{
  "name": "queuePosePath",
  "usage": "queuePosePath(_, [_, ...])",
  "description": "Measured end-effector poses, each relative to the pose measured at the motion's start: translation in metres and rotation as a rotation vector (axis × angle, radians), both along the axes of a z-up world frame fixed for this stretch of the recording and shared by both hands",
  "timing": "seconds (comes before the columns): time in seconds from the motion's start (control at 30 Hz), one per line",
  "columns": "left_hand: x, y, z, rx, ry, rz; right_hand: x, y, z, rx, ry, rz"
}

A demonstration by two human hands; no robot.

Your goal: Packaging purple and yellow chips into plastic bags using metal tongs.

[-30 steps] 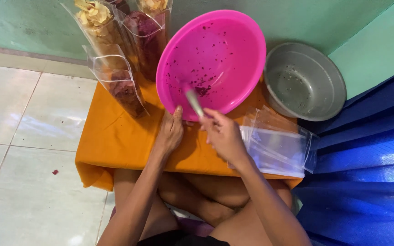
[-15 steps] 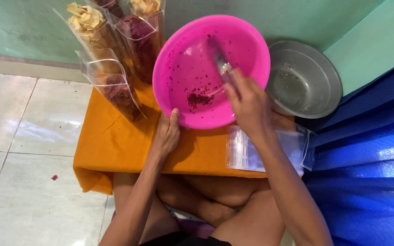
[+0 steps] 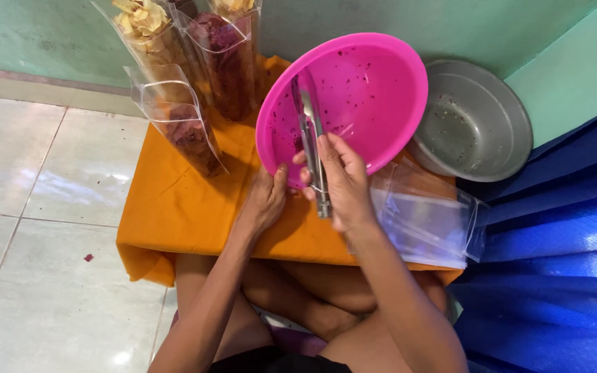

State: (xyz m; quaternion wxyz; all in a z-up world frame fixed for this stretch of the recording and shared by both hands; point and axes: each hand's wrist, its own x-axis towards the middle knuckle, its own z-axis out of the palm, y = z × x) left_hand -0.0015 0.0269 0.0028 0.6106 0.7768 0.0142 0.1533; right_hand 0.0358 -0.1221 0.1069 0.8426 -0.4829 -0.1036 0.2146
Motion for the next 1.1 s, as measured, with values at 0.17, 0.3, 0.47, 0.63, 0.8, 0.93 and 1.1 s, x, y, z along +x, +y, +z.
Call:
queuePosePath(0.17, [0.004,0.002,-0.028,0.035,-0.168,-0.022,-0.017,0.014,-0.01,-0.057,0.15,0.106])
queuePosePath(0.3, [0.0,-0.002,-0.006,0.085,-0.233,0.013,-0.019,0.01,0.001,-0.078,0.088,0.041])
queuePosePath(0.47, [0.007,0.003,-0.027,0.06,-0.093,0.053,0.001,-0.015,-0.03,-0.39,-0.136,0.165])
queuePosePath(0.63, [0.004,-0.002,-0.011,-0.111,-0.093,0.043,0.018,-0.049,-0.01,-0.831,-0.34,-0.05])
queuePosePath(0.8, [0.006,-0.001,-0.008,-0.12,-0.137,0.05,0.015,-0.058,-0.027,-1.218,-0.804,-0.218])
queuePosePath(0.93, [0.004,-0.001,-0.013,-0.148,-0.156,0.02,0.017,-0.061,-0.037,-1.114,-0.967,-0.473])
queuePosePath(1.1, [0.006,0.0,-0.005,-0.14,-0.089,0.063,0.014,-0.051,-0.023,-1.062,-0.57,-0.263])
